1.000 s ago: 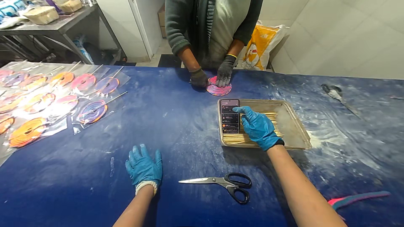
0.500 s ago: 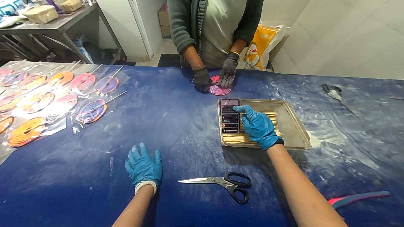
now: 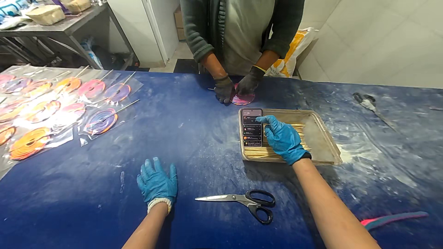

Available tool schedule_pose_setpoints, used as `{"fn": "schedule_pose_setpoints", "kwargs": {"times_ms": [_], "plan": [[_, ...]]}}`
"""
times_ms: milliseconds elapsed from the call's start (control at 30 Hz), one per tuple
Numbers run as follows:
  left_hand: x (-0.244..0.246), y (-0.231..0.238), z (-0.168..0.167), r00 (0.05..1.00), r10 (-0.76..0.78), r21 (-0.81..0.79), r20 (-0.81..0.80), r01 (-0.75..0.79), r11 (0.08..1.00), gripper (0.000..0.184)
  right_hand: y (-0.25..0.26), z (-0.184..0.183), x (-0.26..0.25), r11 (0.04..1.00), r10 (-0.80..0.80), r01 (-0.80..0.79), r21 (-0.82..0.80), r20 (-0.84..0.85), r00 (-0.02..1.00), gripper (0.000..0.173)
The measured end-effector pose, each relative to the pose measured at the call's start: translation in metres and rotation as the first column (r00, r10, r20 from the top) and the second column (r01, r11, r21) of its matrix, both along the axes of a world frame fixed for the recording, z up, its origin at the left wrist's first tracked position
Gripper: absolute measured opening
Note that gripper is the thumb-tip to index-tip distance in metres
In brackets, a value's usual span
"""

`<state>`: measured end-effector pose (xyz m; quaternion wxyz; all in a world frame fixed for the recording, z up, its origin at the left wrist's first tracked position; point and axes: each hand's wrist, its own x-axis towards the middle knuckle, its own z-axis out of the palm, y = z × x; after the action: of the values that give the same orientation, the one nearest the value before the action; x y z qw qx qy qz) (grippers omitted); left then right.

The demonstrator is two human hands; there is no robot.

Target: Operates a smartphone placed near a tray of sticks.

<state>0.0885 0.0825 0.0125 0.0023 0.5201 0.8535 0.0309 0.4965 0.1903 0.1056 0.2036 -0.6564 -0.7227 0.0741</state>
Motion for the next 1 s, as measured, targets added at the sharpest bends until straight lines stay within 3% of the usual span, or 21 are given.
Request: {"fn": "schedule_pose_setpoints", "kwargs": {"times_ms": [300,500,667,867,1000], "plan": [[0.0,-0.001,0.0,1.0,0.003,-0.017,-0.001,-0.003,1.0,0.086,0.0,0.0,0.0,1.0,-0.01,0.01,0.03,0.0,1.0,0.032],[0.001,0.0,0.001,1.0,0.008,-0.017,-0.006,-0.008,1.0,0.086,-0.001,0.005,-0.004,0.989,-0.15,0.15,-0.009,0.008,0.989,0.033],[0.0,0.0,-0.001,1.0,0.003,-0.013,-0.003,-0.003,1.0,0.086,0.0,0.002,-0.003,0.993,-0.121,0.121,0.015,0.01,0.993,0.033],[0.0,0.0,-0.001,1.0,0.006,-0.012,-0.013,-0.006,1.0,0.086,0.001,0.017,-0.01,0.912,-0.341,0.346,-0.222,0.064,0.938,0.044],[0.0,-0.001,-0.001,1.0,0.005,-0.009,-0.003,-0.005,1.0,0.086,0.0,0.017,-0.01,0.917,-0.316,0.31,-0.25,0.016,0.949,0.047]]}}
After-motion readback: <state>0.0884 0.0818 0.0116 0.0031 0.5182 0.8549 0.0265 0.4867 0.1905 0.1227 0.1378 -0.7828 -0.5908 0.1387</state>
